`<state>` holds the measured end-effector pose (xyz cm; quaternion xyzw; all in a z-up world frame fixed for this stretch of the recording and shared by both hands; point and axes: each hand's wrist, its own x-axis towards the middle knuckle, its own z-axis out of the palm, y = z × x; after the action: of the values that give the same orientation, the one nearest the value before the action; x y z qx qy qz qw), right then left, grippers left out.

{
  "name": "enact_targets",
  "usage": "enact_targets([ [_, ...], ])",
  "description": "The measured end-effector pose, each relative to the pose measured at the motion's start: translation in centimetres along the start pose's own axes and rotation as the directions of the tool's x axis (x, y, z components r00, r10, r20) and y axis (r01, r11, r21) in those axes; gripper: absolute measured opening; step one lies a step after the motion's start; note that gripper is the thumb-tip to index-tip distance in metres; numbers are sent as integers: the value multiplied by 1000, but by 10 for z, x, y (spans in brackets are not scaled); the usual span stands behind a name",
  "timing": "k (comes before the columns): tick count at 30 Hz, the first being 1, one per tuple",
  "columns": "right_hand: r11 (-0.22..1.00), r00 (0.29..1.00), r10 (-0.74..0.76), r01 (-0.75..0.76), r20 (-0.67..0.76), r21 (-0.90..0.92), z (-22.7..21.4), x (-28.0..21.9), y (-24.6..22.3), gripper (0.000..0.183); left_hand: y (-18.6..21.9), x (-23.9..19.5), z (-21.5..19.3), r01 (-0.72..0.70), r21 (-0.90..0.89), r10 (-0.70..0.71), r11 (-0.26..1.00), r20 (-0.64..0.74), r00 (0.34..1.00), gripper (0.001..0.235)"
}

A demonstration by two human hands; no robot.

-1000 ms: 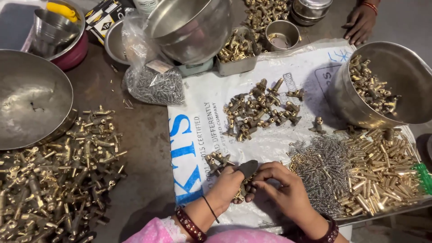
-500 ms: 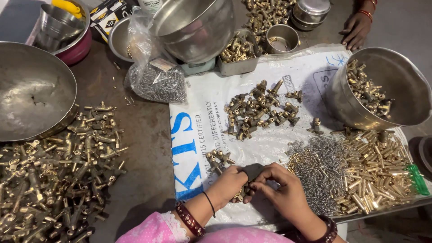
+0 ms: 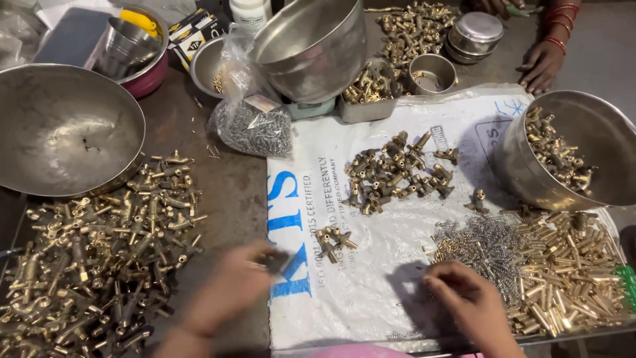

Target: The person assembles small brass and steel components on a workbench, inserting pins into brass housings and placing finished units into a metal bowl. The person uses a handheld rotary tool to deburr or clean parts and continues assembling by hand throughout the clip.

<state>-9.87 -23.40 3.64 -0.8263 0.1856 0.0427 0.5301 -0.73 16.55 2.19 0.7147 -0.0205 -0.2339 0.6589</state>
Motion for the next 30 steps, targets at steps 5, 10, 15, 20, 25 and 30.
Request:
enact_targets([
  [5,986,990,-116,125,-83,110,-9,1,55,11,88,-69,-114,535,782,355,321,-622,697,45],
  [10,982,979,-186,189,-84,21,14,-8,42,10,77,-44,-71,375,889,685,264,-447,576,36],
  [15,956,969,-248,246,10,-160,23,-21,25,14,60,21,72,-422,776,445,469,205,871,61],
  [20,943,947,-316,308,-51,-129,19,-24,51,14,52,31,87,-452,789,331,417,331,884,61],
  [25,980,980,-185,179,-76,-83,19,-18,37,14,53,24,76,-401,815,274,419,308,911,61],
  [30,940,955,-293,279,-49,-195,24,-12,21,15,63,26,78,-320,826,184,463,264,947,70],
])
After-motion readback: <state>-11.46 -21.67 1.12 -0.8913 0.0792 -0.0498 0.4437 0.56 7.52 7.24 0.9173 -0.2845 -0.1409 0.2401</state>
